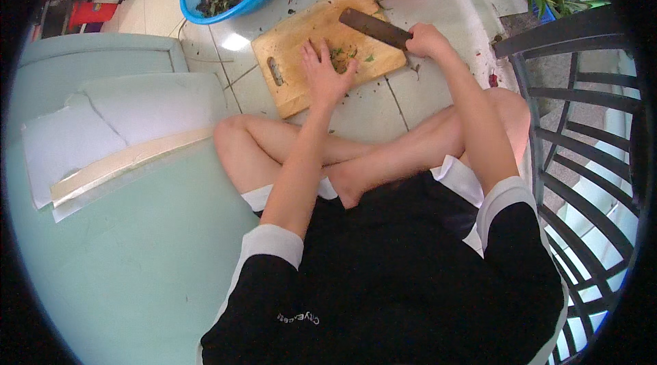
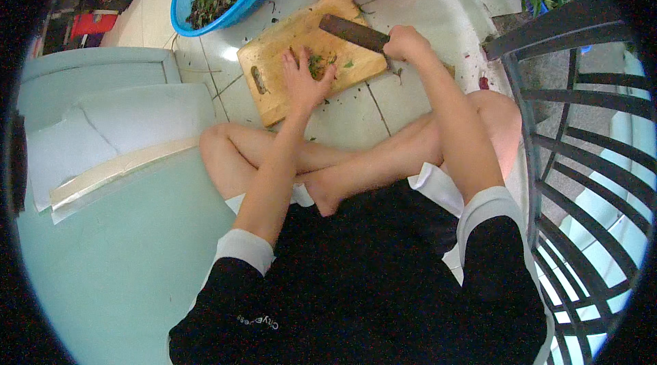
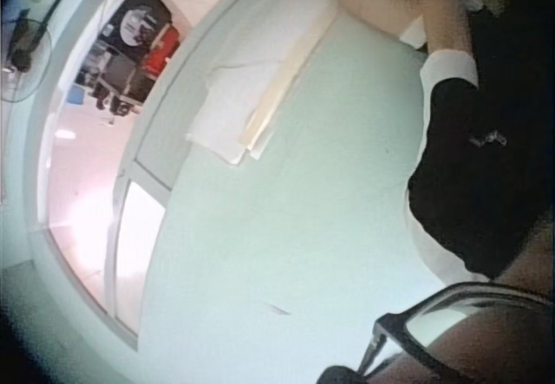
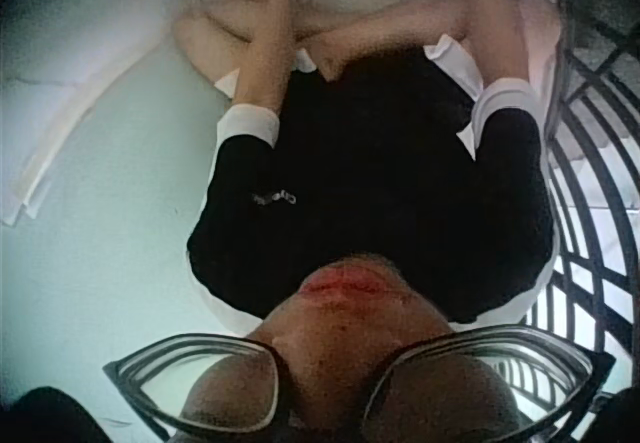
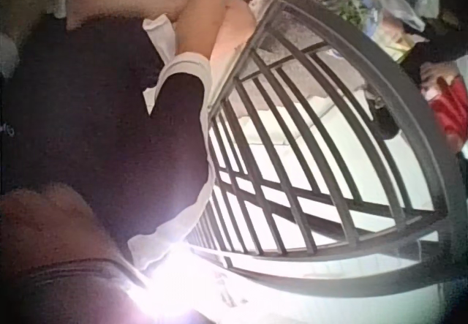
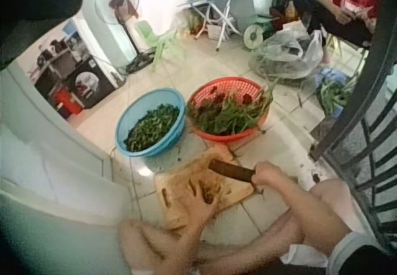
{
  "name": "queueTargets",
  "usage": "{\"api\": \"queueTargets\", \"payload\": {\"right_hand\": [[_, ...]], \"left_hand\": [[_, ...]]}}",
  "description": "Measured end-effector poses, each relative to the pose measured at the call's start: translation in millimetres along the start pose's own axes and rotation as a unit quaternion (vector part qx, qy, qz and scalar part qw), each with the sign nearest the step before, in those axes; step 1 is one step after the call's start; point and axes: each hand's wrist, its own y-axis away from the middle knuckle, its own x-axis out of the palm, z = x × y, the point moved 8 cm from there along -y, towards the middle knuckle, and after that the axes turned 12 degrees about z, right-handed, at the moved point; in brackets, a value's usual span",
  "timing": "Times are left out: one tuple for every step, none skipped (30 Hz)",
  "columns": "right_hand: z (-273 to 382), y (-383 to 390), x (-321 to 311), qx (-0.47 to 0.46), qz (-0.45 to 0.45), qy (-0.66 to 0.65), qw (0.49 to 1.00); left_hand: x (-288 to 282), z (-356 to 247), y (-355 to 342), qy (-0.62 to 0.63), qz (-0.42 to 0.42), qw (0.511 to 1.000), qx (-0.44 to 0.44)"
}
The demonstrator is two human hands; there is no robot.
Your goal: The person chops green leafy vegetables on a wooden cutting board using a knife, then gathers more leaves from a basket and continues chopping.
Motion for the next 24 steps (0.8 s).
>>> {"api": "queueTargets", "payload": {"right_hand": [[-4.5, -1.2, -3.9, 0.003, -0.005, -0.001, 1.000], [0.7, 4.4, -0.1, -0.006, -0.004, 0.011, 1.000], [6.2, 9.6, -1.1, -0.017, -0.006, 0.023, 1.000], [8.9, 14.2, -4.0, -0.016, -0.007, 0.022, 1.000], [10.6, 17.8, -4.6, -0.014, -0.008, 0.007, 1.000], [11.6, 20.1, -4.6, -0.012, -0.009, -0.009, 1.000], [12.7, 20.9, -3.9, -0.012, -0.008, -0.011, 1.000], [13.3, 21.4, -5.6, -0.023, -0.028, -0.003, 0.999], [13.9, 21.9, -7.4, -0.035, -0.047, 0.006, 0.998], [12.1, 20.9, -6.8, -0.032, -0.045, 0.004, 0.998], [12.8, 18.0, -7.0, -0.029, -0.032, 0.027, 0.999], [12.8, 15.5, -6.9, -0.026, -0.019, 0.050, 0.998], [11.5, 14.3, -8.2, -0.024, -0.019, 0.050, 0.998], [6.0, 10.2, 1.2, 0.000, 0.050, 0.058, 0.997], [-0.5, 8.2, 11.5, 0.025, 0.119, 0.066, 0.990], [-3.6, 7.5, 12.8, 0.026, 0.118, 0.066, 0.990], [-1.6, 9.7, 17.0, 0.025, 0.122, 0.025, 0.992], [0.2, 11.2, 19.8, 0.025, 0.126, -0.016, 0.992], [3.0, 10.3, 17.1, 0.023, 0.128, -0.015, 0.991], [2.2, 5.3, 11.2, -0.008, 0.115, 0.028, 0.993], [5.8, 3.2, 9.5, -0.042, 0.105, 0.070, 0.991], [2.5, 1.9, 11.4, -0.040, 0.111, 0.070, 0.991], [7.0, 2.0, -0.3, -0.069, 0.030, 0.070, 0.995], [11.2, 6.5, -11.5, -0.098, -0.051, 0.070, 0.991]], "left_hand": [[3.4, -11.8, 2.3, 0.014, 0.014, 1.000, 0.022], [3.8, -13.5, 8.2, 0.015, 0.018, 0.999, 0.022], [6.6, -20.5, 10.6, 0.009, 0.046, 0.998, 0.052], [8.8, -27.2, 11.2, 0.004, 0.074, 0.994, 0.082], [6.0, -23.9, 11.5, 0.003, 0.076, 0.994, 0.083], [-1.8, -11.7, 10.5, 0.054, 0.064, 0.995, 0.052], [-8.6, 0.4, 9.8, 0.104, 0.052, 0.993, 0.019], [-12.8, 3.0, 9.6, 0.104, 0.055, 0.993, 0.020], [-22.0, 14.7, 10.1, 0.065, 0.021, 0.997, -0.042], [-29.1, 23.1, 13.0, 0.025, -0.013, 0.994, -0.104], [-29.5, 20.3, 14.0, 0.024, -0.013, 0.994, -0.104], [-27.6, 13.9, 16.1, -0.026, -0.004, 0.995, -0.098], [-24.8, 7.2, 18.5, -0.075, 0.005, 0.993, -0.092], [-24.4, -0.1, 20.8, -0.075, 0.005, 0.993, -0.091], [-17.4, -10.2, 22.0, -0.041, 0.039, 0.996, -0.067], [-11.8, -19.1, 21.6, -0.007, 0.073, 0.996, -0.042], [-10.5, -13.6, 21.3, -0.008, 0.072, 0.996, -0.045], [-8.7, -8.0, 17.8, 0.056, 0.073, 0.995, -0.035], [-7.3, -2.1, 13.0, 0.119, 0.074, 0.990, -0.026], [-3.1, 0.0, 7.5, 0.124, 0.079, 0.989, -0.027], [-14.1, 4.3, 3.9, 0.082, 0.024, 0.996, -0.022], [-24.4, 7.0, 1.2, 0.038, -0.030, 0.999, -0.017], [-24.9, 10.6, -5.2, 0.038, -0.026, 0.999, -0.022], [-21.7, 8.8, -11.4, 0.040, 0.002, 0.999, 0.001]]}}
